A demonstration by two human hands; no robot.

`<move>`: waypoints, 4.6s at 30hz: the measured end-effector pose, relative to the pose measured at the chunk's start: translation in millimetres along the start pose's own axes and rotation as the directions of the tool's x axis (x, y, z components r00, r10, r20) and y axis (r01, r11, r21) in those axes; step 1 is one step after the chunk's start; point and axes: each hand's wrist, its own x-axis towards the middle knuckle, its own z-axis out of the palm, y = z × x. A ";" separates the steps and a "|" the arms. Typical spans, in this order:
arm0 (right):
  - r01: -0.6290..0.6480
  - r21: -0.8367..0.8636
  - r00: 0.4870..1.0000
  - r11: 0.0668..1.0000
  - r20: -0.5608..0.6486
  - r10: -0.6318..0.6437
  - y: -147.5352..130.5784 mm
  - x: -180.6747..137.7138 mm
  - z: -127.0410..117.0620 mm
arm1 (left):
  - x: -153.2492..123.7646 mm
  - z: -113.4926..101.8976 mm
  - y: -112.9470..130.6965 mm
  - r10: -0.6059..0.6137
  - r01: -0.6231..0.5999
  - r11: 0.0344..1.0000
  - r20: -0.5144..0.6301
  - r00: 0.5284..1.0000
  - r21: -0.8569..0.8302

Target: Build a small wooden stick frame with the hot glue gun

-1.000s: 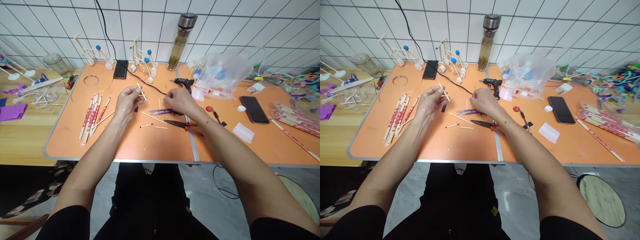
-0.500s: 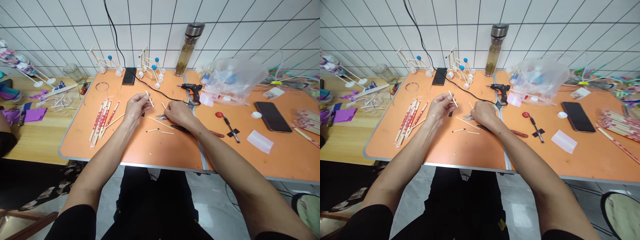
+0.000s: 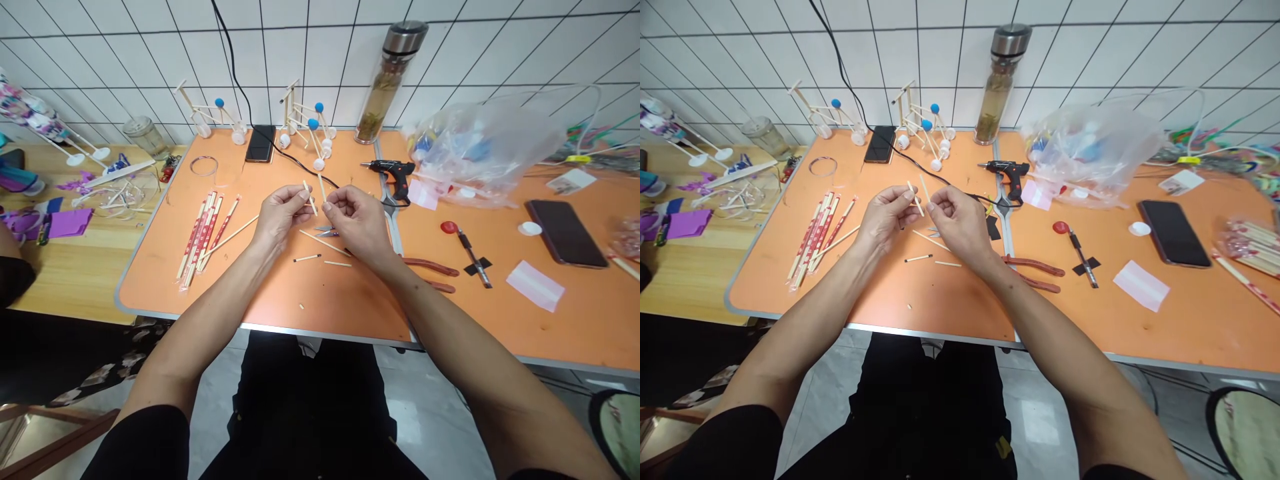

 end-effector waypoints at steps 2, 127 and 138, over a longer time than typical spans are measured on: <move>-0.016 0.003 1.000 1.000 -0.004 0.016 -0.3 -0.1 0.5 | -0.2 0.6 -1.3 0.000 0.000 1.000 -0.001 1.000 0.004; -0.035 0.057 0.994 0.998 0.103 0.029 14.8 -0.1 4.3 | -5.1 6.5 0.1 -0.029 0.033 0.988 -0.028 0.999 0.152; -0.057 0.040 0.991 0.998 0.122 0.052 16.8 0.4 3.0 | -5.9 4.4 3.0 -0.071 0.069 0.984 0.005 0.997 0.166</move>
